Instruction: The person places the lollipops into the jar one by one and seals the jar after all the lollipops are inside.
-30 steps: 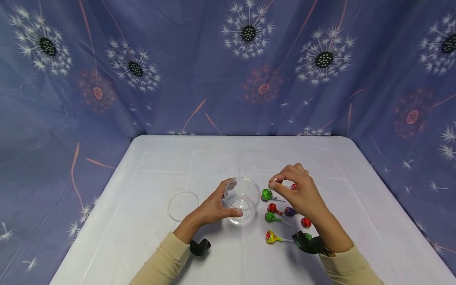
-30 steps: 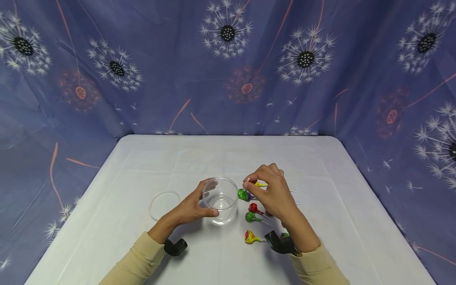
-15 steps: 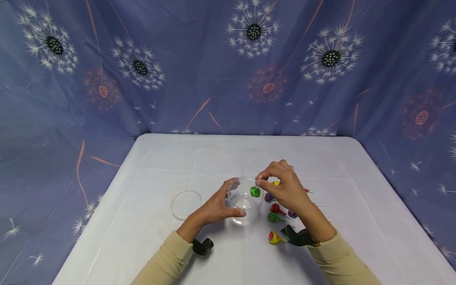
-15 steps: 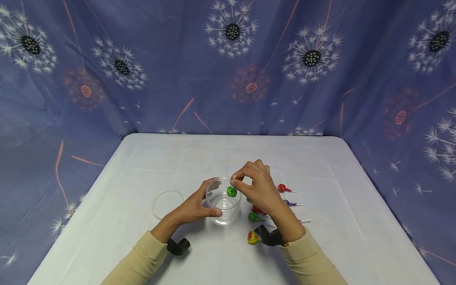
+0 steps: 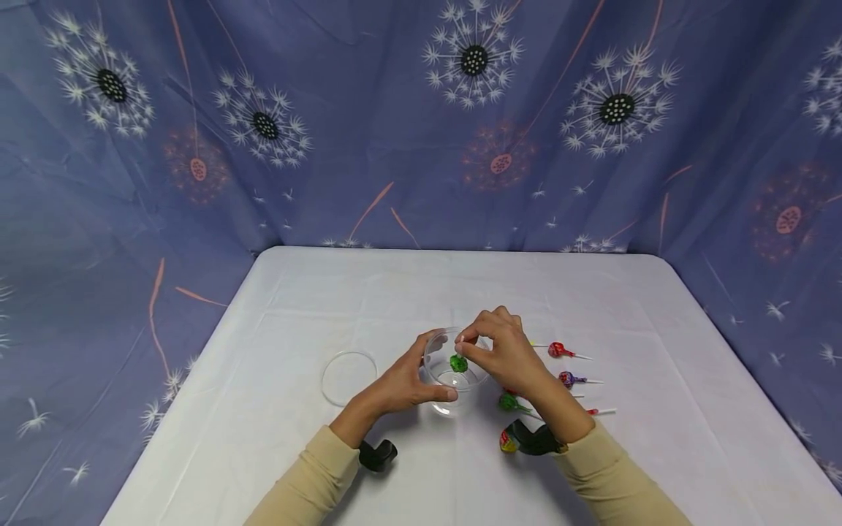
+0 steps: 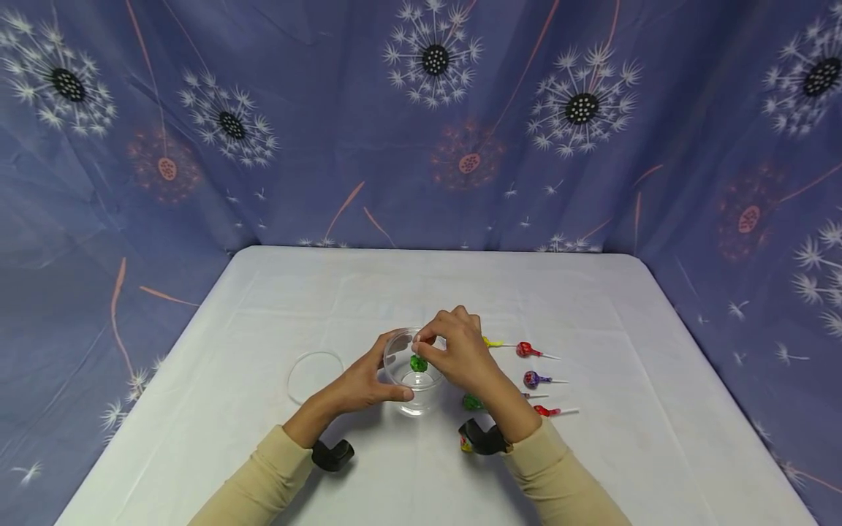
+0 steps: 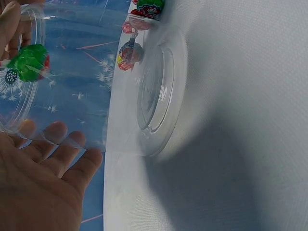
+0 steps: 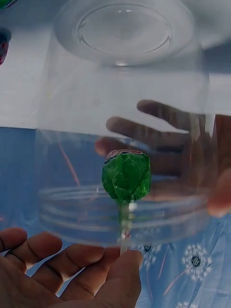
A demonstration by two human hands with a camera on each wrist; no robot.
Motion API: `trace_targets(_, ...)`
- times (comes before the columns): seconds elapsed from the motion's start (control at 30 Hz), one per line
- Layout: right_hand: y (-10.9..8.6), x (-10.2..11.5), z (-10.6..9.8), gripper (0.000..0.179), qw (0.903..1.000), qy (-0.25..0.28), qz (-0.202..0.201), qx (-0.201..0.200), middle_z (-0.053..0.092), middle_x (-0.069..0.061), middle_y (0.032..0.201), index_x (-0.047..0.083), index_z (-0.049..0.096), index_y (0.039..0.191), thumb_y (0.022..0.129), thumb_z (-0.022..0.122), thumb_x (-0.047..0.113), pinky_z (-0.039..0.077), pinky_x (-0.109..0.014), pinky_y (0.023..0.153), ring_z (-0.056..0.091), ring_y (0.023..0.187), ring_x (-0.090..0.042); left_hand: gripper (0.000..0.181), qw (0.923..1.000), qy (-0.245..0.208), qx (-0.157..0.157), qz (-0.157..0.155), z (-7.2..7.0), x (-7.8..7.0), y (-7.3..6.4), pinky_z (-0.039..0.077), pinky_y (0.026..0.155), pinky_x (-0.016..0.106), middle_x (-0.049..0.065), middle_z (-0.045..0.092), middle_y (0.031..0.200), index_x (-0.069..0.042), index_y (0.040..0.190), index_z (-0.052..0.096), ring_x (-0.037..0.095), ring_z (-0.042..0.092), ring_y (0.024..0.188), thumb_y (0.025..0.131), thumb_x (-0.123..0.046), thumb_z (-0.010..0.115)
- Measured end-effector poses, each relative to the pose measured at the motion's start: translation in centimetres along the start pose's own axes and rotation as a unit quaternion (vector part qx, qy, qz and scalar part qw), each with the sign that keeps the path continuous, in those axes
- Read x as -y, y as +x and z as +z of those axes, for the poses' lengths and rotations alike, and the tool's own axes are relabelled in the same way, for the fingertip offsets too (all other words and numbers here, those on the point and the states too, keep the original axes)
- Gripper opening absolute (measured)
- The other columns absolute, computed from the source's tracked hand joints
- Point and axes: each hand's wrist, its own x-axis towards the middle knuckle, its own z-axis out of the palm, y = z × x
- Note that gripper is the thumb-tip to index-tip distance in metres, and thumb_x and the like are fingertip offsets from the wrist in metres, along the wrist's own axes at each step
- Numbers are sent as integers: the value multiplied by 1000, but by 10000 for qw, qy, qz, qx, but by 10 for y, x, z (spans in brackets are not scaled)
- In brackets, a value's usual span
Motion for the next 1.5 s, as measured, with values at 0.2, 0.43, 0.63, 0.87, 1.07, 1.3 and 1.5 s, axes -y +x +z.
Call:
trace_targets(0.2, 0, -6, 9, 6, 9992, -378, -108, 23, 61, 10, 76, 20, 72, 79, 78, 75, 15, 28, -36, 80, 44, 81, -12, 96, 10000, 31, 35, -29, 1, 1, 0, 40, 100, 42, 9, 39, 146, -27, 147, 20, 30, 47, 125, 73, -40, 80)
trace_targets(0.43, -1, -7, 15, 5, 9944, -1022, -270, 0, 62, 8, 76, 19, 73, 76, 75, 78, 19, 30, -36, 78, 42, 80, -11, 96, 10000, 60, 69, -39, 2, 1, 0, 40, 100, 42, 8, 39, 146, -32, 147, 20, 28, 47, 125, 73, -43, 79)
trace_targets(0.63, -1, -7, 18, 5, 9884, -1460, -404, 63, 63, 7, 77, 19, 74, 77, 76, 78, 21, 30, -37, 79, 42, 82, -13, 95, 9999, 105, 62, -14, 2, 1, 0, 40, 101, 42, 8, 38, 147, -34, 146, 20, 30, 45, 127, 73, -44, 79)
trace_targets(0.87, -4, -9, 20, 6, 9873, -1534, -418, 19, 62, 8, 76, 20, 75, 80, 76, 78, 24, 30, -36, 79, 40, 82, -12, 96, 9999, 79, 92, 43, 3, 2, 0, 39, 102, 42, 6, 36, 148, -31, 147, 19, 28, 44, 128, 73, -47, 78)
trace_targets(1.07, -5, -10, 17, 9, 9953, -952, -174, 31, 60, 8, 79, 19, 74, 84, 77, 78, 23, 29, -36, 80, 40, 83, -12, 95, 9999, 50, 91, 35, 3, 2, 1, 40, 101, 42, 3, 38, 146, -31, 147, 19, 28, 46, 126, 73, -45, 78)
trace_targets(1.3, -12, -5, -5, 12, 9997, -163, 198, -33, 58, 11, 81, 22, 72, 91, 80, 75, 19, 29, -37, 82, 41, 85, -13, 96, 10000, 31, 41, 0, 3, -1, 0, 37, 105, 47, 8, 37, 148, -27, 148, 20, 32, 44, 129, 73, -39, 80)
trace_targets(1.5, -28, -2, -34, 15, 9988, -121, 289, -380, 58, 13, 81, 23, 71, 90, 78, 76, 15, 30, -37, 81, 39, 86, -8, 96, 10000, 12, -42, 16, 2, -1, 1, 35, 107, 49, 8, 37, 148, -25, 147, 22, 33, 43, 130, 73, -36, 81)
